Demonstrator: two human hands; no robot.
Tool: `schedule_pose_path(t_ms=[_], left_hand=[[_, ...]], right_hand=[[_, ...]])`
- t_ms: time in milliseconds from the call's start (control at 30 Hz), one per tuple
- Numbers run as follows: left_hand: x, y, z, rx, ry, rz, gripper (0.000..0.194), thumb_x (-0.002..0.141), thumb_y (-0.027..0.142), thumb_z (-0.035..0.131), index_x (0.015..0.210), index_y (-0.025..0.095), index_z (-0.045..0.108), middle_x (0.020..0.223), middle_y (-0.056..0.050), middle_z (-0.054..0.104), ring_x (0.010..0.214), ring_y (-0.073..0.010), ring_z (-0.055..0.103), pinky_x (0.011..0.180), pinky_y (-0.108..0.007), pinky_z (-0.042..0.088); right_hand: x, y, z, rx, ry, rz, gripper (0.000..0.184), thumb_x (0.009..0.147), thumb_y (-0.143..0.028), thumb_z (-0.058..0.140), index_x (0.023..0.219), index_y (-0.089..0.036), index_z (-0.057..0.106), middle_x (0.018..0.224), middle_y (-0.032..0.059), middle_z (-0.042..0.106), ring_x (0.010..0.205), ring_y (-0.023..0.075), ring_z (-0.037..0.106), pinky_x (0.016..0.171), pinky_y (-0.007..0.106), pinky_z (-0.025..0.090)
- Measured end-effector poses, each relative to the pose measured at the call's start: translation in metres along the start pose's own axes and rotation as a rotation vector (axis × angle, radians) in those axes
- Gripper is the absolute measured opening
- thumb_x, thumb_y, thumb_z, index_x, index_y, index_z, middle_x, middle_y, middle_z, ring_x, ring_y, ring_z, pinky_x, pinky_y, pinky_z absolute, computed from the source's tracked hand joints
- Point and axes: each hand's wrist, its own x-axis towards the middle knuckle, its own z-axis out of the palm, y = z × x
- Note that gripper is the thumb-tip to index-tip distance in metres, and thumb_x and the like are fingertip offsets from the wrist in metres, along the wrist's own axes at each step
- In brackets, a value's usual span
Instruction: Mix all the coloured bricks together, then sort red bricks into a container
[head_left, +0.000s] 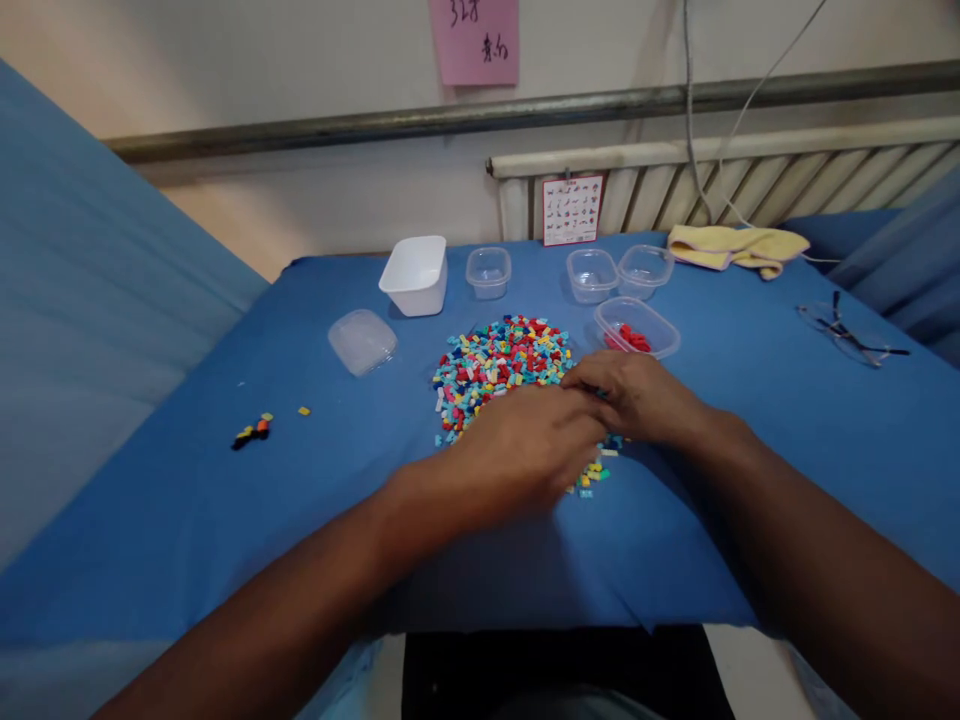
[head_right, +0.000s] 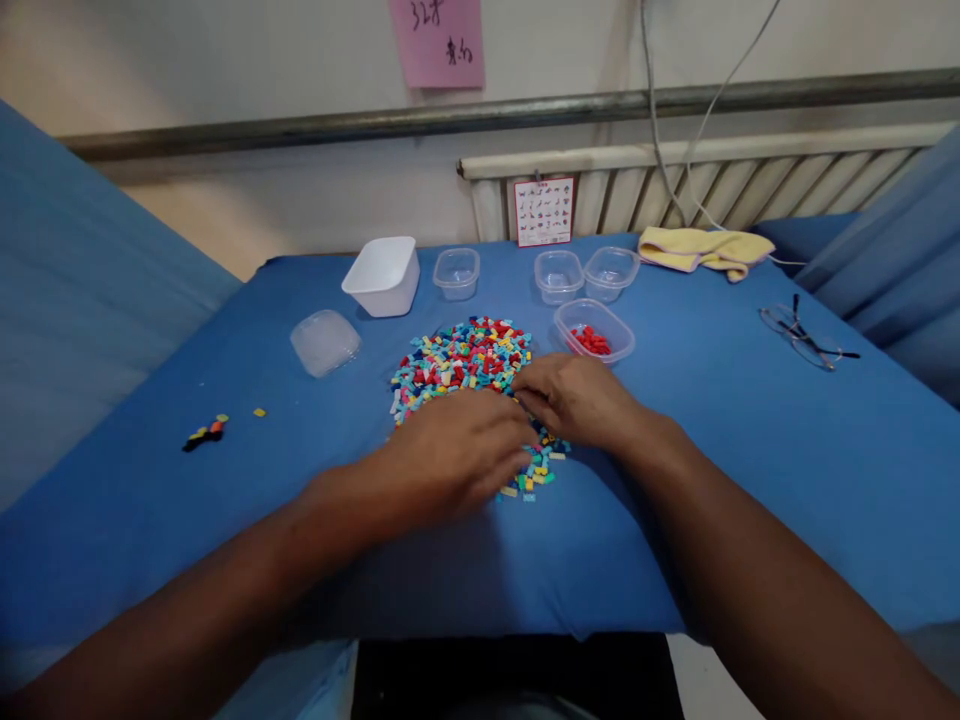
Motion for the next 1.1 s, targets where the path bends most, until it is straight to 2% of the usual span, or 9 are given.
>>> schedule_pose_path(t_ms=[100,233,367,567,667,767,867,1100], left_hand=[[-0.013,-0.041,-0.007,-0.001,-0.017,-0.092,0.024,0.114,0.029,0.053,0.119,0.017,0.074,0.124,-0.013,0.076,0.117,-0.0273,0.071,0.105,-0.047,0.057],[-0.033,-0.063,0.007,-0.067,0.039,-0.116,0.021,0.114,0.027,0.056,0.121,0.018,0.073,0.135,-0.013,0.074,0.13,-0.0276,0.067,0.116,-0.05,0.052],[-0.041,-0.07,0.015,-0.052,0.052,-0.139,0.018,0.113,0.027,0.058,0.116,0.018,0.075,0.129,-0.011,0.077,0.128,-0.0271,0.068,0.115,-0.049,0.053],[-0.043,-0.075,0.006,0.024,0.123,-0.216,0.016,0.11,0.023,0.062,0.108,0.017,0.077,0.118,-0.01,0.08,0.119,-0.0279,0.072,0.111,-0.05,0.055],[-0.042,-0.064,0.011,-0.005,0.152,-0.153,0.017,0.11,0.024,0.063,0.116,0.018,0.077,0.13,-0.011,0.079,0.129,-0.0277,0.07,0.118,-0.05,0.052],[-0.043,-0.055,0.023,-0.035,0.097,-0.066,0.022,0.109,0.026,0.063,0.125,0.022,0.078,0.141,-0.007,0.078,0.139,-0.027,0.067,0.126,-0.05,0.047],[-0.045,-0.057,0.03,-0.023,0.069,-0.078,0.024,0.11,0.026,0.063,0.126,0.024,0.079,0.14,-0.005,0.079,0.139,-0.0267,0.067,0.126,-0.051,0.047],[-0.043,-0.07,0.024,-0.01,0.121,-0.083,0.022,0.112,0.024,0.061,0.122,0.018,0.08,0.131,-0.007,0.082,0.129,-0.0261,0.073,0.114,-0.046,0.055]], right_hand=[[0.0,0.001,0.002,0.017,0.001,-0.025,0.018,0.107,-0.023,0.062,0.104,-0.019,0.079,0.097,0.0095,0.081,0.09,0.0233,0.074,0.08,0.033,0.05],[0.002,-0.005,0.004,0.087,-0.029,-0.098,0.015,0.109,-0.024,0.063,0.105,-0.02,0.077,0.095,0.0073,0.078,0.09,0.0224,0.072,0.082,0.034,0.051],[0.004,-0.01,0.009,0.119,-0.034,-0.126,0.017,0.111,-0.024,0.06,0.107,-0.021,0.077,0.1,0.0082,0.078,0.092,0.0226,0.071,0.086,0.036,0.054],[0.004,-0.014,0.014,0.082,-0.099,-0.038,0.02,0.112,-0.025,0.059,0.109,-0.022,0.079,0.102,0.0091,0.08,0.096,0.025,0.072,0.086,0.039,0.055],[0.002,-0.017,0.01,0.084,-0.125,0.021,0.02,0.112,-0.026,0.06,0.107,-0.021,0.079,0.098,0.0091,0.079,0.097,0.0256,0.073,0.085,0.038,0.053],[0.002,-0.019,0.007,0.085,-0.133,0.075,0.017,0.11,-0.027,0.063,0.107,-0.021,0.078,0.097,0.0083,0.078,0.094,0.025,0.073,0.082,0.036,0.051],[0.004,-0.021,0.008,0.053,-0.12,0.137,0.013,0.107,-0.027,0.066,0.104,-0.022,0.077,0.095,0.007,0.079,0.089,0.0241,0.072,0.077,0.034,0.047],[0.006,-0.025,0.016,0.03,-0.128,0.295,0.009,0.103,-0.026,0.068,0.1,-0.025,0.076,0.083,0.0017,0.077,0.078,0.0208,0.069,0.065,0.032,0.037]])
